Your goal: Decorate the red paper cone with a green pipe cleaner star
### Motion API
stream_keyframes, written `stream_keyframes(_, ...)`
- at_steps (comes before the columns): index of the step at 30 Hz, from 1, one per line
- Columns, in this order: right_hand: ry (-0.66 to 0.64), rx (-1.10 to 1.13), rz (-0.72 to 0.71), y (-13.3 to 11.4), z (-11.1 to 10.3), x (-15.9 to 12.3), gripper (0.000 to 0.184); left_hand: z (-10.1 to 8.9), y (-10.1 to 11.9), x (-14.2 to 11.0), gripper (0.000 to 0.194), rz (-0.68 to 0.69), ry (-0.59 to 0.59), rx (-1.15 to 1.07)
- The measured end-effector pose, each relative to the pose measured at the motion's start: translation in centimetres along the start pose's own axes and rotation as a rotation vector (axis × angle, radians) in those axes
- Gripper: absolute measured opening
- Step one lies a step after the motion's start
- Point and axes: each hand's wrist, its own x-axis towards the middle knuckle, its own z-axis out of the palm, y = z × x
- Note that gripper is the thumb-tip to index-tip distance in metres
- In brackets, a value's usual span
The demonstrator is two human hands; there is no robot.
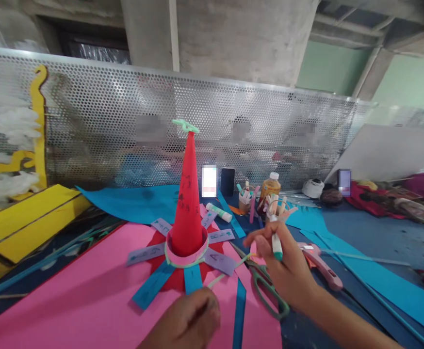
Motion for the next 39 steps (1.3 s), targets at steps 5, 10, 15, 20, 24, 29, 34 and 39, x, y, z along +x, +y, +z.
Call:
stream_keyframes(5,-0.268,0.483,0.090,-0.4,1.1,-1.8,0.041,-0.6,4.3,-0.4,0.046,-0.056,0.212,-0.098)
stream_keyframes(10,-0.355,0.602,0.099,0.2,1.4,-2.9,0.040,0.2,4.4,-0.7,0.043,-0.046,0.224,-0.167)
stream_keyframes(15,-0.444,0.563,0.072,0.0,1.2,-2.8,0.045,0.3,4.5,-0.9,0.043,-0.072,0.207,-0.129)
stream_keyframes(20,-0.610,0.521,0.125,-1.0,1.8,-2.7,0.048,0.2,5.1,-1.0,0.027,-0.008,0.176,0.062)
stream_keyframes(24,-0.533,0.571,0.154,-0.6,2.8,-4.1,0.051,0.2,4.5,-0.9,0.025,0.152,0.144,0.150)
stream_keyframes(29,-0.527,0.494,-0.055,-0.8,3.3,-5.1,0.051,0.5,2.7,-0.6,0.032,0.268,0.240,0.141)
stream_keyframes(34,-0.422,0.389,-0.267,-3.1,2.6,-4.6,0.050,1.3,1.0,-0.4,0.037,0.385,0.252,0.118)
stream_keyframes(39,-0.416,0.261,-0.288,-3.1,2.9,-4.3,0.035,1.4,2.2,0.0,0.032,0.280,0.171,0.057)
